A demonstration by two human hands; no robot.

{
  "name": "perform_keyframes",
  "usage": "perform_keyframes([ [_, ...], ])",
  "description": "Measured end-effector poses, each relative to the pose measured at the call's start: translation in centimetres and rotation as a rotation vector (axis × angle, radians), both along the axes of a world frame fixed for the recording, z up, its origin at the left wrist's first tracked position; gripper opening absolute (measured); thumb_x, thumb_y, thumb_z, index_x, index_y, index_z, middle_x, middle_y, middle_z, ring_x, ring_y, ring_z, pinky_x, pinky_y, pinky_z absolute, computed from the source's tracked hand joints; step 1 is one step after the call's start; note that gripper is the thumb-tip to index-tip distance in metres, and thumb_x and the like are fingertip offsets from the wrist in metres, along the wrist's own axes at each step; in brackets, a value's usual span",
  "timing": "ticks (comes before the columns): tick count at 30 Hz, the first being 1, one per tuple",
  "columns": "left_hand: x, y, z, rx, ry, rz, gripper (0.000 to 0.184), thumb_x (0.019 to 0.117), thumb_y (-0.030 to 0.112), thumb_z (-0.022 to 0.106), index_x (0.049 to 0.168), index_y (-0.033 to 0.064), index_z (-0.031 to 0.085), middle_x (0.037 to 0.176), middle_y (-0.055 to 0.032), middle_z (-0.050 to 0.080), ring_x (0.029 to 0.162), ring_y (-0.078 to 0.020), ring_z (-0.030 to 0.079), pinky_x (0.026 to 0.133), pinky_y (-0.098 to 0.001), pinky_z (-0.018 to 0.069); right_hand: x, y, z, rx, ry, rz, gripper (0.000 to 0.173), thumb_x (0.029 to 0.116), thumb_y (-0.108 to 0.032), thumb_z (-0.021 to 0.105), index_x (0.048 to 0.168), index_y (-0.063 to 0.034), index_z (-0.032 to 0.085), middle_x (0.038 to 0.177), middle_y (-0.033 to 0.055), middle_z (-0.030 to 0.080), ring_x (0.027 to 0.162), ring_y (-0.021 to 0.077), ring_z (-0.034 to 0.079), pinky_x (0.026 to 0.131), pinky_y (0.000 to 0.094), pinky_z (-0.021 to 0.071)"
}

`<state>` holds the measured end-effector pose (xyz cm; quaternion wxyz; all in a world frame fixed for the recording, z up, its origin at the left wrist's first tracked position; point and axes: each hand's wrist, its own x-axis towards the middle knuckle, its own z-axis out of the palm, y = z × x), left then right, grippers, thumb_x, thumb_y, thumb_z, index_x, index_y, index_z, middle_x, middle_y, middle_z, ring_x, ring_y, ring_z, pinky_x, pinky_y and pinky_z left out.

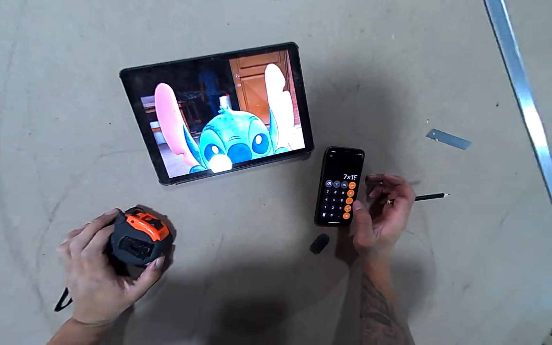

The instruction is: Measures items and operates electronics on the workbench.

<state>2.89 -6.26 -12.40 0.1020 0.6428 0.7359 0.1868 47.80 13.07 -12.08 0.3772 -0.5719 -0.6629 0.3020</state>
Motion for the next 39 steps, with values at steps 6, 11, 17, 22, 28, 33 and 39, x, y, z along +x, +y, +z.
perform_keyframes([
  [6, -0.1, 0.1, -0.1, 0.011, 0.014, 0.000, 0.090, 0.0813, 0.071, 0.059, 0.141, 0.0054, 0.046, 0.143, -0.0249, 0.053, 0.133, -0.0433, 0.049, 0.110, -0.0591, 0.0345, -0.4, 0.1, -0.1, -0.001, -0.026, -0.021, 0.060, 0.0920, -0.030, 0.065, 0.140, -0.0020, 0.043, 0.129, 0.0090, 0.059, 0.100, 0.0156, 0.059, 0.082, 0.0311, 0.0519],
  [11, 0.0, 0.1, -0.1, 0.019, 0.013, 0.004, 0.089, 0.0814, 0.071, 0.059, 0.141, 0.0056, 0.046, 0.143, -0.0248, 0.053, 0.134, -0.0430, 0.049, 0.111, -0.0589, 0.0337, -0.4, 0.0, 0.1, -0.018, -0.051, -0.034, 0.061, 0.0918, -0.031, 0.067, 0.141, -0.0032, 0.043, 0.129, 0.0078, 0.058, 0.099, 0.0149, 0.059, 0.080, 0.0301, 0.0520],
  [17, -0.1, 0.0, -0.1, 0.005, 0.021, 0.012, 0.089, 0.0809, 0.072, 0.058, 0.140, 0.0056, 0.046, 0.143, -0.0248, 0.054, 0.133, -0.0428, 0.049, 0.110, -0.0592, 0.0344, -0.4, 0.0, 0.0, -0.016, -0.057, -0.029, 0.062, 0.0917, -0.032, 0.068, 0.141, -0.0034, 0.043, 0.129, 0.0076, 0.058, 0.099, 0.0144, 0.058, 0.079, 0.0293, 0.0510],
  [22, -0.2, 0.0, -0.1, 0.001, 0.013, 0.009, 0.088, 0.0816, 0.071, 0.058, 0.140, 0.0049, 0.046, 0.143, -0.0254, 0.053, 0.133, -0.0437, 0.048, 0.110, -0.0601, 0.0336, -0.5, 0.0, -0.1, -0.012, -0.083, -0.037, 0.064, 0.0921, -0.035, 0.069, 0.142, -0.0037, 0.044, 0.129, 0.0073, 0.058, 0.099, 0.0140, 0.058, 0.079, 0.0293, 0.0508],
  [28, -0.2, 0.0, -0.1, 0.002, 0.021, 0.006, 0.089, 0.0813, 0.071, 0.058, 0.140, 0.0048, 0.046, 0.142, -0.0253, 0.054, 0.132, -0.0433, 0.050, 0.109, -0.0602, 0.0340, -0.5, 0.0, -0.1, -0.010, -0.076, -0.041, 0.063, 0.0922, -0.034, 0.069, 0.142, -0.0034, 0.044, 0.129, 0.0078, 0.058, 0.100, 0.0148, 0.059, 0.081, 0.0301, 0.0515],
  [33, -0.1, -0.1, -0.2, 0.004, 0.017, 0.009, 0.089, 0.0815, 0.071, 0.058, 0.139, 0.0043, 0.046, 0.142, -0.0256, 0.054, 0.132, -0.0436, 0.050, 0.109, -0.0596, 0.0345, -0.7, 0.2, 0.1, -0.044, -0.108, -0.054, 0.066, 0.0911, -0.037, 0.070, 0.142, -0.0041, 0.044, 0.129, 0.0074, 0.056, 0.098, 0.0140, 0.057, 0.079, 0.0289, 0.0501],
  [39, -0.2, -0.3, -0.3, -0.005, -0.009, 0.007, 0.090, 0.0820, 0.071, 0.058, 0.140, 0.0040, 0.045, 0.143, -0.0264, 0.052, 0.135, -0.0441, 0.048, 0.112, -0.0601, 0.0335, 0.4, 0.0, 0.3, -0.085, 0.174, 0.051, 0.072, 0.0819, -0.031, 0.066, 0.145, -0.0099, 0.038, 0.135, 0.0038, 0.051, 0.106, 0.0141, 0.055, 0.083, 0.0279, 0.0490],
])
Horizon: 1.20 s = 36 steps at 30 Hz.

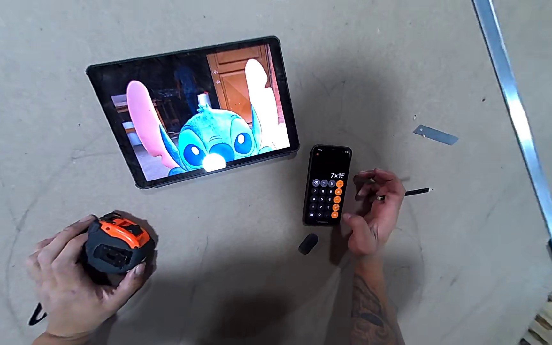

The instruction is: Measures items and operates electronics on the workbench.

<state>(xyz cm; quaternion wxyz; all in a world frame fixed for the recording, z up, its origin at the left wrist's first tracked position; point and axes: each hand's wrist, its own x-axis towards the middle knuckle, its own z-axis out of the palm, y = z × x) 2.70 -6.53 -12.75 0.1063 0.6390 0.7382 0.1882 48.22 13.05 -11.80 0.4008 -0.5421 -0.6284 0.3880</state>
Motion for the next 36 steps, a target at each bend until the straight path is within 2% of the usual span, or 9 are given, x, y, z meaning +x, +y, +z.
perform_keyframes([
  [4, -0.7, -0.9, -0.7, -0.023, -0.020, 0.016, 0.095, 0.0795, 0.073, 0.060, 0.142, 0.0025, 0.045, 0.145, -0.0267, 0.051, 0.136, -0.0442, 0.047, 0.114, -0.0614, 0.0331, 0.3, -0.1, -0.1, -0.007, 0.018, 0.040, 0.079, 0.0791, -0.040, 0.068, 0.145, -0.0096, 0.037, 0.134, 0.0042, 0.051, 0.108, 0.0141, 0.054, 0.086, 0.0286, 0.0485],
  [7, -0.8, -1.0, -0.7, -0.037, -0.016, 0.013, 0.096, 0.0799, 0.073, 0.059, 0.143, 0.0013, 0.044, 0.145, -0.0280, 0.051, 0.136, -0.0450, 0.047, 0.114, -0.0610, 0.0327, 0.2, -0.3, -0.1, -0.028, 0.009, 0.034, 0.078, 0.0791, -0.032, 0.071, 0.146, -0.0094, 0.038, 0.132, 0.0044, 0.052, 0.109, 0.0153, 0.054, 0.086, 0.0291, 0.0491],
  [11, -0.7, -1.0, -0.7, -0.042, -0.002, 0.021, 0.095, 0.0804, 0.072, 0.059, 0.140, -0.0008, 0.046, 0.143, -0.0295, 0.052, 0.134, -0.0466, 0.048, 0.113, -0.0615, 0.0343, -0.2, -0.3, -0.2, -0.009, -0.028, 0.000, 0.074, 0.0821, -0.027, 0.068, 0.147, -0.0071, 0.037, 0.129, 0.0058, 0.053, 0.107, 0.0169, 0.056, 0.083, 0.0303, 0.0510],
  [14, -0.9, -1.1, -0.6, -0.051, -0.006, 0.012, 0.096, 0.0812, 0.072, 0.058, 0.144, 0.0011, 0.043, 0.145, -0.0277, 0.051, 0.138, -0.0447, 0.046, 0.115, -0.0617, 0.0318, -0.5, -0.4, 0.0, -0.006, -0.118, -0.021, 0.072, 0.0909, -0.035, 0.066, 0.150, -0.0075, 0.036, 0.131, 0.0051, 0.054, 0.104, 0.0144, 0.057, 0.078, 0.0272, 0.0512],
  [20, -0.4, -0.3, -0.1, -0.014, 0.014, -0.003, 0.092, 0.0822, 0.071, 0.057, 0.142, 0.0024, 0.043, 0.145, -0.0272, 0.050, 0.137, -0.0446, 0.046, 0.114, -0.0613, 0.0322, -0.8, -1.0, 0.4, -0.099, -0.189, -0.072, 0.070, 0.0949, -0.034, 0.067, 0.153, -0.0144, 0.034, 0.129, 0.0012, 0.056, 0.092, 0.0119, 0.057, 0.064, 0.0232, 0.0464],
  [26, 0.2, 0.4, 0.8, 0.001, 0.049, -0.002, 0.089, 0.0822, 0.072, 0.056, 0.139, 0.0046, 0.045, 0.143, -0.0255, 0.052, 0.134, -0.0427, 0.048, 0.112, -0.0590, 0.0321, -0.6, -0.9, 0.0, -0.044, -0.115, -0.066, 0.061, 0.0980, -0.033, 0.063, 0.149, -0.0102, 0.037, 0.129, 0.0031, 0.056, 0.094, 0.0124, 0.059, 0.070, 0.0249, 0.0522],
  [30, 0.4, 0.5, 0.7, 0.023, 0.031, 0.001, 0.089, 0.0813, 0.071, 0.059, 0.140, 0.0057, 0.047, 0.145, -0.0227, 0.053, 0.135, -0.0404, 0.049, 0.113, -0.0575, 0.0332, -0.3, -1.0, -0.3, 0.003, -0.109, -0.063, 0.059, 0.0980, -0.032, 0.063, 0.147, -0.0084, 0.039, 0.123, 0.0030, 0.057, 0.091, 0.0111, 0.060, 0.069, 0.0246, 0.0531],
  [33, 0.4, 0.5, 0.9, 0.029, 0.024, 0.002, 0.089, 0.0814, 0.071, 0.060, 0.140, 0.0053, 0.048, 0.147, -0.0215, 0.052, 0.134, -0.0396, 0.049, 0.113, -0.0567, 0.0337, -0.3, -1.4, -0.3, 0.015, -0.121, -0.054, 0.056, 0.0986, -0.031, 0.062, 0.145, -0.0085, 0.039, 0.119, 0.0024, 0.058, 0.084, 0.0093, 0.059, 0.063, 0.0230, 0.0513],
  [36, 0.6, 0.6, 0.9, 0.049, 0.011, -0.003, 0.089, 0.0816, 0.070, 0.061, 0.141, 0.0048, 0.050, 0.147, -0.0212, 0.052, 0.133, -0.0390, 0.051, 0.112, -0.0559, 0.0355, -0.6, -1.4, 0.1, 0.030, -0.160, -0.062, 0.054, 0.0991, -0.029, 0.059, 0.145, -0.0090, 0.040, 0.120, 0.0023, 0.059, 0.086, 0.0098, 0.059, 0.064, 0.0236, 0.0513],
])
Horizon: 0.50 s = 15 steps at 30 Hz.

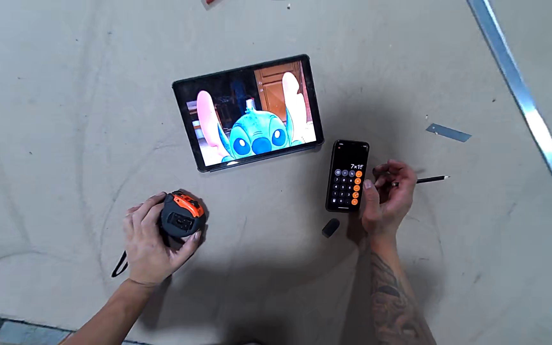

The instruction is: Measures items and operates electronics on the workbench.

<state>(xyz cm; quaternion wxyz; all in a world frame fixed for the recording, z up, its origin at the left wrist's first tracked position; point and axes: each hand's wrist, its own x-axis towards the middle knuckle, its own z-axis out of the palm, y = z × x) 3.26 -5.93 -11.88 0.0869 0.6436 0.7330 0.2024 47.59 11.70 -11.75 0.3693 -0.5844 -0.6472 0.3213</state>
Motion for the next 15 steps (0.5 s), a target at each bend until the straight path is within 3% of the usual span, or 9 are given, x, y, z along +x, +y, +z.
perform_keyframes([
  [3, 0.1, 0.1, -0.1, 0.024, 0.001, -0.005, 0.091, 0.0811, 0.071, 0.062, 0.142, 0.0048, 0.049, 0.147, -0.0206, 0.053, 0.133, -0.0384, 0.052, 0.112, -0.0545, 0.0367, -0.4, 0.8, 0.0, 0.029, -0.018, -0.043, 0.053, 0.0995, -0.032, 0.058, 0.143, -0.0049, 0.042, 0.119, 0.0046, 0.060, 0.087, 0.0110, 0.059, 0.069, 0.0256, 0.0516],
  [8, 0.1, 0.1, 0.0, 0.032, 0.007, 0.001, 0.097, 0.0786, 0.074, 0.064, 0.146, 0.0065, 0.048, 0.149, -0.0178, 0.052, 0.135, -0.0367, 0.050, 0.115, -0.0546, 0.0354, -1.0, 1.6, -0.1, 0.131, 0.007, -0.050, 0.051, 0.0971, -0.026, 0.061, 0.137, 0.0020, 0.047, 0.113, 0.0106, 0.062, 0.083, 0.0139, 0.059, 0.068, 0.0282, 0.0517],
  [15, 0.1, 0.1, 0.0, 0.056, 0.013, -0.008, 0.091, 0.0819, 0.072, 0.063, 0.144, 0.0071, 0.049, 0.148, -0.0171, 0.053, 0.131, -0.0370, 0.052, 0.111, -0.0534, 0.0394, -1.0, 1.7, -0.6, 0.158, -0.006, -0.085, 0.050, 0.0962, -0.026, 0.061, 0.136, 0.0006, 0.047, 0.112, 0.0093, 0.063, 0.084, 0.0140, 0.059, 0.068, 0.0282, 0.0508],
])
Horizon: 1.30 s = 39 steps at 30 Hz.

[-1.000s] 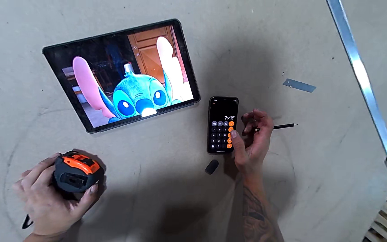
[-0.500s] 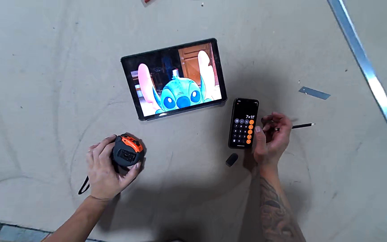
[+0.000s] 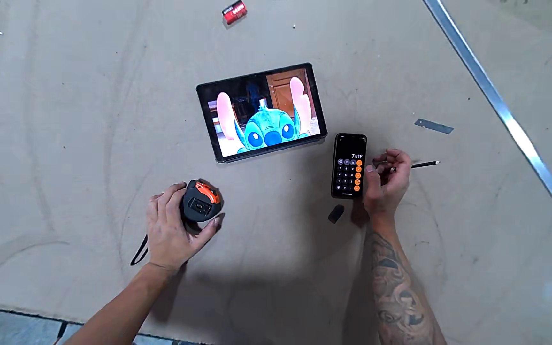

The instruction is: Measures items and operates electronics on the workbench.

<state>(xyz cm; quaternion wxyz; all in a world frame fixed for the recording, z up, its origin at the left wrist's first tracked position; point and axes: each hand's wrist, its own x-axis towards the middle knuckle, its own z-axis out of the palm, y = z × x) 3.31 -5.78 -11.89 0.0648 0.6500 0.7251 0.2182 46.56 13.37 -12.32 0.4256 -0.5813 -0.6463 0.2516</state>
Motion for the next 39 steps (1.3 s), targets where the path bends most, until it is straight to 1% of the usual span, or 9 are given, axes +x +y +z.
perform_keyframes([
  [5, 0.3, 0.4, 0.3, 0.002, 0.010, 0.011, 0.102, 0.0755, 0.075, 0.067, 0.148, 0.0056, 0.048, 0.145, -0.0175, 0.055, 0.130, -0.0363, 0.053, 0.111, -0.0544, 0.0392, 0.4, -0.1, 0.4, -0.002, -0.041, 0.020, 0.055, 0.0989, -0.030, 0.061, 0.140, 0.0023, 0.043, 0.115, 0.0115, 0.064, 0.086, 0.0145, 0.062, 0.072, 0.0313, 0.0546],
  [9, 0.2, 0.2, 0.4, 0.055, 0.037, 0.007, 0.115, 0.0703, 0.079, 0.073, 0.151, 0.0021, 0.042, 0.147, -0.0198, 0.054, 0.136, -0.0336, 0.052, 0.117, -0.0528, 0.0374, 1.0, -0.3, 0.2, -0.194, 0.045, 0.138, 0.060, 0.0980, -0.034, 0.062, 0.147, -0.0113, 0.035, 0.125, -0.0009, 0.057, 0.081, 0.0026, 0.054, 0.068, 0.0222, 0.0470],
  [14, 1.6, 1.9, 1.2, 0.023, 0.104, 0.077, 0.121, 0.0653, 0.092, 0.063, 0.151, 0.0076, 0.047, 0.141, -0.0138, 0.061, 0.128, -0.0303, 0.058, 0.113, -0.0546, 0.0409, -2.9, -5.1, 9.4, -0.388, 0.182, 0.116, 0.048, 0.0993, -0.023, 0.063, 0.141, -0.0089, 0.043, 0.133, 0.0050, 0.060, 0.103, 0.0130, 0.067, 0.089, 0.0355, 0.0577],
  [18, 4.1, 2.9, 5.1, -0.223, -0.201, 0.099, 0.076, 0.0866, 0.054, 0.073, 0.147, 0.0122, 0.053, 0.128, -0.0138, 0.063, 0.119, -0.0309, 0.061, 0.094, -0.0482, 0.0569, -12.2, -17.0, 13.1, -0.408, 0.186, 0.118, 0.040, 0.0955, -0.025, 0.070, 0.129, -0.0057, 0.060, 0.120, 0.0088, 0.070, 0.102, 0.0221, 0.072, 0.084, 0.0405, 0.0638],
  [22, 6.4, -4.3, 11.3, -0.676, -0.721, -0.282, 0.092, 0.0821, 0.038, 0.083, 0.159, 0.0237, 0.035, 0.133, -0.0009, 0.063, 0.118, -0.0150, 0.064, 0.101, -0.0429, 0.0571, -16.9, -26.8, 13.0, -0.578, 0.372, 0.049, 0.045, 0.0944, -0.022, 0.073, 0.134, -0.0047, 0.061, 0.125, 0.0072, 0.070, 0.113, 0.0201, 0.068, 0.093, 0.0386, 0.0614],
  [28, 7.0, -13.8, 13.9, -0.959, -0.796, -0.565, 0.094, 0.0840, 0.031, 0.082, 0.159, 0.0053, 0.032, 0.132, -0.0168, 0.067, 0.118, -0.0271, 0.067, 0.107, -0.0486, 0.0521, -16.4, -34.8, 16.0, -0.981, 0.259, 0.022, 0.040, 0.0880, -0.023, 0.081, 0.123, -0.0073, 0.069, 0.112, 0.0055, 0.073, 0.098, 0.0164, 0.071, 0.084, 0.0381, 0.0616],
  [35, 4.9, -10.1, 14.5, -0.942, -0.588, -0.716, 0.067, 0.0878, 0.029, 0.074, 0.148, 0.0069, 0.053, 0.135, -0.0173, 0.064, 0.126, -0.0294, 0.062, 0.110, -0.0481, 0.0488, -19.2, -32.6, 18.1, -0.969, 0.256, -0.049, 0.049, 0.0777, -0.027, 0.089, 0.117, -0.0049, 0.069, 0.100, 0.0055, 0.074, 0.085, 0.0147, 0.071, 0.079, 0.0354, 0.0619],
  [37, 3.5, -7.1, 14.9, -0.940, -0.564, -0.733, 0.055, 0.0869, 0.030, 0.074, 0.136, 0.0097, 0.062, 0.129, -0.0131, 0.067, 0.120, -0.0273, 0.064, 0.106, -0.0483, 0.0514, -18.8, -29.4, 18.2, -0.959, 0.201, 0.020, 0.052, 0.0716, -0.035, 0.093, 0.110, -0.0077, 0.072, 0.086, 0.0035, 0.069, 0.072, 0.0139, 0.064, 0.067, 0.0345, 0.0569],
  [39, 1.8, -3.7, 15.1, -1.005, -0.476, -0.666, 0.050, 0.0889, 0.047, 0.072, 0.124, 0.0127, 0.066, 0.114, -0.0099, 0.070, 0.104, -0.0261, 0.068, 0.093, -0.0507, 0.0564, -16.7, -24.6, 17.9, -0.904, 0.138, 0.155, 0.032, 0.0794, -0.034, 0.088, 0.099, -0.0110, 0.075, 0.076, -0.0001, 0.067, 0.063, 0.0117, 0.061, 0.058, 0.0323, 0.0536],
])
